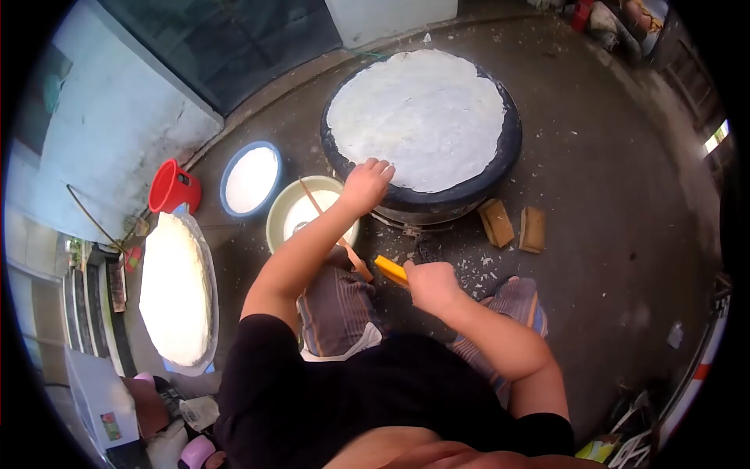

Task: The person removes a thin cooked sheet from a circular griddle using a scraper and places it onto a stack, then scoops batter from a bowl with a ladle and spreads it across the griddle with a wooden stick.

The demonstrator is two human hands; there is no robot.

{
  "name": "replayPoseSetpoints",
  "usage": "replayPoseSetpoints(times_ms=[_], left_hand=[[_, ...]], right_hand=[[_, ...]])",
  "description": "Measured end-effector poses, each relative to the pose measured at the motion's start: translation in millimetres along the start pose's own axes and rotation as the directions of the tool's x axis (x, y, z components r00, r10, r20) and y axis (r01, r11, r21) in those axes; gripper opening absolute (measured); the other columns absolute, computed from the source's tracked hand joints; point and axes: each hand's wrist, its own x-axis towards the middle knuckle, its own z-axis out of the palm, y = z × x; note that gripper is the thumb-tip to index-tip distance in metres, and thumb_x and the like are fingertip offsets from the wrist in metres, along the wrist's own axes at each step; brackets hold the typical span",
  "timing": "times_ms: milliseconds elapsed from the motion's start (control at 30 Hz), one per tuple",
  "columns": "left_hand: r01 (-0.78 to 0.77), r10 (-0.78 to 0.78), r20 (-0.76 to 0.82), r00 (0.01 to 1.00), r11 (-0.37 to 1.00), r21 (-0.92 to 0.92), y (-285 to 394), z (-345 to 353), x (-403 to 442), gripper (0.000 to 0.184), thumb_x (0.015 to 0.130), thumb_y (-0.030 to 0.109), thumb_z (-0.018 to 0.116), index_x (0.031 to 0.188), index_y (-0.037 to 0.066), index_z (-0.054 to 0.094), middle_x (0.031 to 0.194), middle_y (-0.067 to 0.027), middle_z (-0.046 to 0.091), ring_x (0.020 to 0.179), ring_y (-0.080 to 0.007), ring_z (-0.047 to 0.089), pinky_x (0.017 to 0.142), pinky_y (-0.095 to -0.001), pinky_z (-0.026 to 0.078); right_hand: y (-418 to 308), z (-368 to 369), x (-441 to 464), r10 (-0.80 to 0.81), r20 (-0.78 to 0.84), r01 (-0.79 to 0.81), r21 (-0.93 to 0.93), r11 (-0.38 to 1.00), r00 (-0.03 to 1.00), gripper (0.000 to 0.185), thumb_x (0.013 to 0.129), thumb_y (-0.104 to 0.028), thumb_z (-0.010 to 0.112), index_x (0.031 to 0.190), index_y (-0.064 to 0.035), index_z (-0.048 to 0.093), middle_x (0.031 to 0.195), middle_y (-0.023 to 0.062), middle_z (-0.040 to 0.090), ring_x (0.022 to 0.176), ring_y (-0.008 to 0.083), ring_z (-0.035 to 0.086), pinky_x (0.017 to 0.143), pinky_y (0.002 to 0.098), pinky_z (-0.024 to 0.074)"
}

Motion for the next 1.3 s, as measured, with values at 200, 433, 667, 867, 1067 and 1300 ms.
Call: replayPoseSetpoints(times_ms=[200, 433, 667, 867, 1067, 1300], left_hand=[[-0.061, 0.039, 0.118, 0.992, 0.979, 0.194, -14, 47, 7, 0.02, 0.063, 0.009, 0.054, 0.084, 0.008, 0.054, 0.085, -0.006, 0.05, 0.085, -0.0219, 0.049, 0.067, -0.0309, 0.042], [0.056, -0.056, 0.186, 0.981, 0.998, 0.005, -26, 60, 22, 0.007, 0.067, 0.007, 0.051, 0.072, 0.005, 0.054, 0.085, -0.0083, 0.055, 0.085, -0.0266, 0.051, 0.066, -0.0379, 0.045], [0.3, -0.274, 0.213, 0.938, 0.948, -0.105, -24, 38, 71, 0.009, 0.071, 0.008, 0.048, 0.067, 0.0, 0.052, 0.071, -0.0179, 0.055, 0.071, -0.0355, 0.053, 0.066, -0.0426, 0.045], [0.224, -0.241, -0.069, 0.968, 0.955, -0.196, -39, 23, 103, 0.009, 0.073, 0.008, 0.048, 0.069, 0.001, 0.052, 0.072, -0.0189, 0.054, 0.073, -0.037, 0.053, 0.066, -0.0435, 0.043], [0.178, -0.255, -0.404, 0.879, 0.96, -0.217, -37, -17, 120, 0.005, 0.072, 0.007, 0.054, 0.074, 0.003, 0.053, 0.074, -0.016, 0.055, 0.074, -0.0347, 0.053, 0.066, -0.0412, 0.044], [-0.027, -0.013, -0.429, 0.903, 0.996, -0.088, -14, -12, 73, 0.019, 0.069, 0.002, 0.058, 0.088, 0.004, 0.052, 0.091, -0.0129, 0.056, 0.085, -0.0307, 0.054, 0.071, -0.0365, 0.047]], right_hand=[[-1, -8, -4, -0.009, -0.014, 0.01, 0.051, 0.999, 1.0, 0.017, 0.066, -0.008, 0.057, 0.082, -0.0056, 0.051, 0.06, 0.0091, 0.058, 0.057, 0.0264, 0.06, 0.05, 0.0365, 0.0461], [4, -12, -9, -0.006, -0.084, 0.015, 0.104, 0.995, 0.996, 0.014, 0.066, -0.007, 0.055, 0.08, -0.006, 0.051, 0.061, 0.0083, 0.059, 0.056, 0.025, 0.059, 0.049, 0.0351, 0.0456], [3, -13, -10, 0.011, -0.053, -0.005, 0.12, 0.993, 0.999, 0.013, 0.067, -0.008, 0.055, 0.08, -0.0056, 0.051, 0.06, 0.0083, 0.058, 0.056, 0.0248, 0.059, 0.048, 0.0353, 0.0453], [4, -13, -10, 0.011, -0.05, -0.006, 0.099, 0.995, 0.999, 0.012, 0.068, -0.008, 0.055, 0.079, -0.0057, 0.051, 0.06, 0.0082, 0.058, 0.056, 0.0245, 0.059, 0.048, 0.0348, 0.0457], [4, -13, -9, 0.014, -0.047, -0.01, 0.085, 0.996, 0.999, 0.013, 0.069, -0.009, 0.054, 0.081, -0.0058, 0.051, 0.061, 0.0078, 0.059, 0.056, 0.0239, 0.06, 0.048, 0.0346, 0.0457], [4, -13, -10, 0.023, -0.054, -0.019, 0.069, 0.997, 0.998, 0.013, 0.069, -0.009, 0.055, 0.081, -0.0063, 0.051, 0.062, 0.0074, 0.059, 0.057, 0.0233, 0.06, 0.048, 0.0338, 0.0458]])
